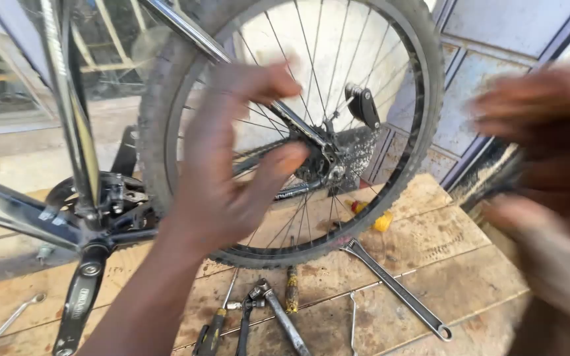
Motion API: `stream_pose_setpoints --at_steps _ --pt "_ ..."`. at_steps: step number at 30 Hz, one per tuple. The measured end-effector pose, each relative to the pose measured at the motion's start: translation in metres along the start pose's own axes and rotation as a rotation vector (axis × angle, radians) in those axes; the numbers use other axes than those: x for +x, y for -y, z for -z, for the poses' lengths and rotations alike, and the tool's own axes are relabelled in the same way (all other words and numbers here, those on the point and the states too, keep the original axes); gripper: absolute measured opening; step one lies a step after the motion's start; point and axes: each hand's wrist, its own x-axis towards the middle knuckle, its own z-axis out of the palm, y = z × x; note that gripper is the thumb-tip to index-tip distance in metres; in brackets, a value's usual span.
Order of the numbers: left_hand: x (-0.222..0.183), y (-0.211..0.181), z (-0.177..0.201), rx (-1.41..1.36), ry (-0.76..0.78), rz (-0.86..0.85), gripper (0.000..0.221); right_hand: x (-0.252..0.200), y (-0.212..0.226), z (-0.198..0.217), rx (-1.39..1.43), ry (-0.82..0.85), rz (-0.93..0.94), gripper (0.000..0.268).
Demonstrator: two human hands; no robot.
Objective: Adjusting the rear wheel axle and tightening the bottom bracket of a mountain bike using hand tools.
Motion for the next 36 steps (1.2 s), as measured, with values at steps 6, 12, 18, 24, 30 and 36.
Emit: stream_pose_setpoints --at_steps 6,12,18,24,30,36 --pt "-0.064 0.135 -0.074 0.17 0.13 0.167 0.011 0.009 -0.13 -0.081 0.017 -0.085 -0.018 0.029" --pt "-0.058 0.11 -0.112 -0.339 -0.14 0.856 0.091 0.022 -0.176 -0.117 -0.244 -0.217 -0.096 0.05" --pt "-0.042 0.158 -0.176 -0.688 -0.465 0.64 0.029 0.043 -0.198 -0.113 0.029 0.021 -0.199 0.047" --pt "-0.036 0.153 -0.183 -0.817 -0.507 0.777 0.025 0.059 -0.188 -0.09 0.071 0.2 -0.381 0.034" --pt "-0.039 0.157 -0.184 -0.826 -0.497 0.732 0.021 0.065 -0.201 -0.092 0.496 -0.142 -0.784 0.04" --pt "-0.037 0.157 -0.184 -0.828 -0.52 0.781 0.018 0.079 -0.172 -0.078 0.896 -0.161 -0.87 0.026"
